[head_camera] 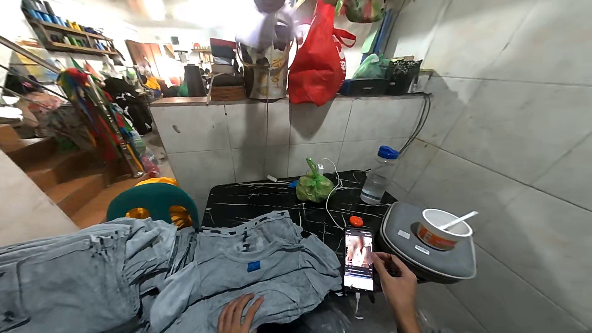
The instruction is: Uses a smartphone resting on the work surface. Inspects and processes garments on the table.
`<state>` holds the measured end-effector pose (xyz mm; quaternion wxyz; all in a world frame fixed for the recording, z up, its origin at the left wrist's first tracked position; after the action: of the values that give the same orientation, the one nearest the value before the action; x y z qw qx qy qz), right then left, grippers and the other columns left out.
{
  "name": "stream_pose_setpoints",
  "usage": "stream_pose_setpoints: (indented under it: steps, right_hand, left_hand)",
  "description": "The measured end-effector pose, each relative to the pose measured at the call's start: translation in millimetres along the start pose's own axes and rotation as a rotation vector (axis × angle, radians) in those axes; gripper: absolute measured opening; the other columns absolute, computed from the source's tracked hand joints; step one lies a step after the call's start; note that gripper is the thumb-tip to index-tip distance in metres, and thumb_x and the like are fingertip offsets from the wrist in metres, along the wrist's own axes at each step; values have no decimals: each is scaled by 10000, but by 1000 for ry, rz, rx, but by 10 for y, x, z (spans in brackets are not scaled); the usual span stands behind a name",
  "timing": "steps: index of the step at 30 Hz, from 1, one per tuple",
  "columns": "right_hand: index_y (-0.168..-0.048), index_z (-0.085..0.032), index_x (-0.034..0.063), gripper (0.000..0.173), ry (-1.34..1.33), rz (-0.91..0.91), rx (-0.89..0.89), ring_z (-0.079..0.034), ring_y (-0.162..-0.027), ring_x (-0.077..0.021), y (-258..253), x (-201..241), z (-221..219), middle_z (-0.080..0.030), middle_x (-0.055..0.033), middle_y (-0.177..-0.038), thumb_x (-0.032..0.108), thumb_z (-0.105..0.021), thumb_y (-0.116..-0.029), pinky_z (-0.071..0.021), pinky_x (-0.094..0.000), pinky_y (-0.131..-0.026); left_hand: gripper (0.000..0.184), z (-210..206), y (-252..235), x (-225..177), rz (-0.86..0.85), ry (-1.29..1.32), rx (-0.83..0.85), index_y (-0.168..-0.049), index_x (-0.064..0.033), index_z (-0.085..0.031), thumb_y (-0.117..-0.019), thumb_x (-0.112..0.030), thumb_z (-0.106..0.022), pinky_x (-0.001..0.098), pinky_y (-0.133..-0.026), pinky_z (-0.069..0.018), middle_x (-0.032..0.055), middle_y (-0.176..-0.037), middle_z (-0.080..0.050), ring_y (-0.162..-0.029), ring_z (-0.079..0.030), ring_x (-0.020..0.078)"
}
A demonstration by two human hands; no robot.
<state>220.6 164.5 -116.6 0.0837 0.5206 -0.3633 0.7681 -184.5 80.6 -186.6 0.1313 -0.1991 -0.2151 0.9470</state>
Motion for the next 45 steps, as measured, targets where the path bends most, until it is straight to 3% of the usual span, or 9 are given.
stream_pose_setpoints:
  steps: [7,22,31,34,37,40,42,44,45]
  right_hand:
    - [-950,-729,32,150,-10,-1,6,-628,-699,-9,-5,-5,3,-698,0,-793,175,-712,-907,-515,-172,-651]
    - [-958,-725,20,154,24,-18,2,-632,-723,-58,-2,-11,-6,-689,-31,-805,166,-701,-914,-529,-240,-679]
    - [-955,-727,31,173,18,-15,3,-640,-733,-36,-6,7,-10,-704,-17,-821,196,-692,-915,-525,-212,-674]
    - [-1024,-716,16,248,-5,-23,-41,-666,-847,-68,2,-1,34,-715,-47,-909,248,-670,-952,-547,-245,-769]
    - [-1055,-684,-38,271,27,-22,-160,-653,-905,-109,70,82,141,-693,-117,-967,216,-608,-1001,-534,-272,-810]
    - [-1057,-672,-79,258,95,55,-254,-593,-773,-65,298,292,161,-662,-130,-932,164,-600,-1010,-486,-204,-662]
    - [-1064,-680,-99,246,109,126,-149,-607,-705,-102,510,448,25,-677,-163,-934,128,-614,-998,-514,-241,-598]
    - [-1059,-705,-97,214,114,214,59,-687,-714,-176,727,584,-192,-719,-192,-940,82,-640,-962,-592,-321,-620]
    - [-1046,-722,-72,198,102,258,165,-715,-732,-171,835,625,-324,-737,-165,-924,83,-659,-939,-616,-325,-650]
  left_hand:
    - [498,-4,1,2,-3,-14,-9,-1376,-269,-661,-888,-170,-670,562,-1126,-373,84,-1388,-636,-1296,-570,339]
    - [498,7,5,-7,6,6,-18,-1371,-260,-666,-885,-151,-666,578,-1125,-373,90,-1384,-640,-1296,-574,347]
    - [577,58,18,-37,27,74,35,-1391,-245,-660,-902,39,-541,614,-1156,-327,109,-1410,-633,-1330,-557,377]
    - [562,81,22,-46,26,81,53,-1378,-242,-671,-907,36,-542,612,-1160,-325,121,-1404,-634,-1314,-564,390]
    - [522,146,32,-55,44,93,41,-1330,-229,-706,-901,30,-559,603,-1152,-347,141,-1265,-691,-1204,-621,392]
    - [497,218,39,-62,61,90,26,-1288,-228,-734,-902,26,-553,585,-1103,-400,152,-1086,-710,-1084,-648,385]
    - [469,254,52,-56,68,87,21,-1255,-227,-752,-906,16,-555,564,-1041,-439,157,-1023,-702,-1039,-647,380]
    - [458,279,56,-40,72,93,38,-1235,-220,-762,-899,14,-558,558,-1005,-450,157,-1000,-694,-1016,-643,374]
    - [453,295,47,-38,73,91,53,-1226,-220,-766,-888,8,-568,559,-996,-450,153,-992,-690,-1002,-643,368]
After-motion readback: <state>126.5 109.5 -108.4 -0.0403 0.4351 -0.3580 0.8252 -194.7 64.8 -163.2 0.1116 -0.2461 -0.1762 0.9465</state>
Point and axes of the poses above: each hand's wrist, its own y-axis away from the middle knuckle, its own z-axis out of the back of the hand, x = y × z, the point moved 6 cm from there along -y, towards the middle knuckle
